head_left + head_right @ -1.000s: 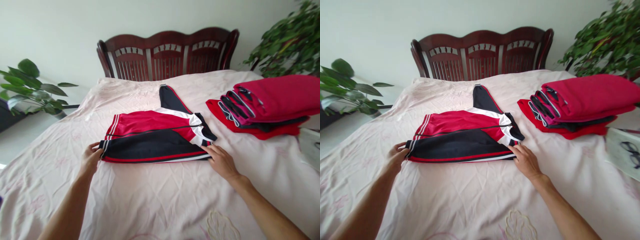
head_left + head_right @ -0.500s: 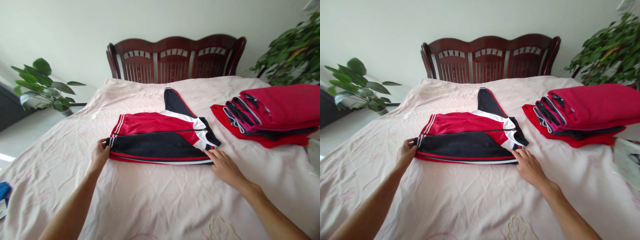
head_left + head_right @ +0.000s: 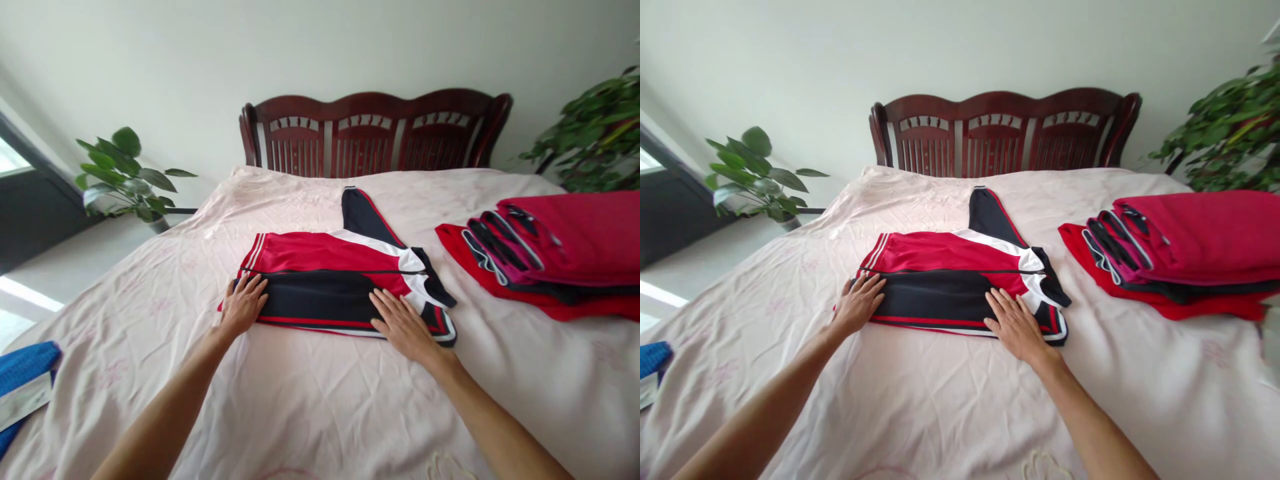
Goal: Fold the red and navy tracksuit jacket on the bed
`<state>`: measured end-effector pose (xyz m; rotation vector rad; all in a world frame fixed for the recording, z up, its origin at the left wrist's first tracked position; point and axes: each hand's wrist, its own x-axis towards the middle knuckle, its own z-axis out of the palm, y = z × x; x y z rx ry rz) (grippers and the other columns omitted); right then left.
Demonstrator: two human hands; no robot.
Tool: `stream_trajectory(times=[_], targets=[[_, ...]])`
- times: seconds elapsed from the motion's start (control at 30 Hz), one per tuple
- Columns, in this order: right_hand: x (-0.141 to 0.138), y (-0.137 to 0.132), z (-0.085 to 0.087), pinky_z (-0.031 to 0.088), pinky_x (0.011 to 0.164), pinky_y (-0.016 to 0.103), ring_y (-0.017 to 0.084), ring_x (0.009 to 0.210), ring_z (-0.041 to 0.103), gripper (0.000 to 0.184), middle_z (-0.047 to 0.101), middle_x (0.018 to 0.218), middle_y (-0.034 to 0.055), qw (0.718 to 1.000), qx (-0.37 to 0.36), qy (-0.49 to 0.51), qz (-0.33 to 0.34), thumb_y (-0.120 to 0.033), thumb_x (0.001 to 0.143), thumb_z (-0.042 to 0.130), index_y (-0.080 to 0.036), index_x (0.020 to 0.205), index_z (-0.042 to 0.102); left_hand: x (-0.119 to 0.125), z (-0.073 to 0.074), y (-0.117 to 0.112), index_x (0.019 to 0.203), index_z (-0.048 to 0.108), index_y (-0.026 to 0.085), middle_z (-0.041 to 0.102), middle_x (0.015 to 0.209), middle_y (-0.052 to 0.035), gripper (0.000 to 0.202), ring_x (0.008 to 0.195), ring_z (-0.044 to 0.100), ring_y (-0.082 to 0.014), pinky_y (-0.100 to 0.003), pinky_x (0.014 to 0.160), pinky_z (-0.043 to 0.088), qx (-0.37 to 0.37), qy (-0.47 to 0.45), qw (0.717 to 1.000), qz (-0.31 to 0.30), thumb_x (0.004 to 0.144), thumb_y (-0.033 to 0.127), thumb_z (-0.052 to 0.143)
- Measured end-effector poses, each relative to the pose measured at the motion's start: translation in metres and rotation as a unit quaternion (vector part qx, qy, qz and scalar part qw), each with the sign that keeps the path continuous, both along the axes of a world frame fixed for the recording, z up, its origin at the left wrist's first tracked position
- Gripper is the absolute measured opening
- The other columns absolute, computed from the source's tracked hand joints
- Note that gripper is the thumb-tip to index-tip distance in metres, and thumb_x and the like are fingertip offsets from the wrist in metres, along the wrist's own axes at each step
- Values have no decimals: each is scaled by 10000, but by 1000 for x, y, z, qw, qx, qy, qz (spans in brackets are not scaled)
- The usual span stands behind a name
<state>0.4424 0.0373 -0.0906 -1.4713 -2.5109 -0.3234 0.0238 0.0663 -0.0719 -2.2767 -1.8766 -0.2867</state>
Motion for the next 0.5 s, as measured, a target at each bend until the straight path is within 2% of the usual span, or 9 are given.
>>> stream_trajectory(times=[0.07, 0.17, 0.3, 0.4, 0.5], targets=[[12, 9, -9, 332, 1161, 496, 276, 1450, 369, 573, 403, 1575, 99, 1000, 10, -1, -19, -423, 1020, 360, -180, 1538, 373, -9, -1, 5, 1422, 553, 280, 487, 1539, -39, 466, 1442, 371, -329, -569, 1161, 281, -18, -8, 1000, 10, 999, 385, 386], [22, 14, -11, 331, 1162, 479, 266, 1448, 375, 564, 406, 1574, 90, 1000, 16, -3, -20, -427, 1026, 329, -194, 1537, 378, -10, 1, 9, 1437, 534, 285, 473, 1551, -35, 477, 1433, 383, -308, -525, 1140, 330, -24, -13, 1000, 15, 1008, 378, 349], [24, 14, -9, 336, 1159, 482, 268, 1443, 383, 554, 421, 1565, 95, 1000, -6, -4, -23, -411, 1025, 321, -185, 1524, 400, -5, 2, 10, 1442, 526, 273, 466, 1554, -54, 483, 1418, 392, -313, -546, 1113, 355, -26, -17, 999, 21, 1005, 372, 344], [20, 18, -3, 367, 1129, 510, 277, 1411, 428, 518, 462, 1539, 87, 998, -48, 1, -49, -382, 1016, 338, -194, 1483, 460, -2, 2, 9, 1441, 526, 278, 460, 1558, -55, 479, 1417, 383, -328, -580, 1105, 354, -25, -17, 999, 23, 998, 356, 364], [-5, 23, 14, 375, 1103, 548, 302, 1348, 494, 463, 586, 1428, 103, 993, -42, 24, -104, -342, 1016, 328, -184, 1366, 587, 1, 1, 7, 1436, 535, 280, 475, 1547, -62, 475, 1414, 381, -352, -617, 1102, 341, -18, -16, 999, 29, 985, 321, 391]])
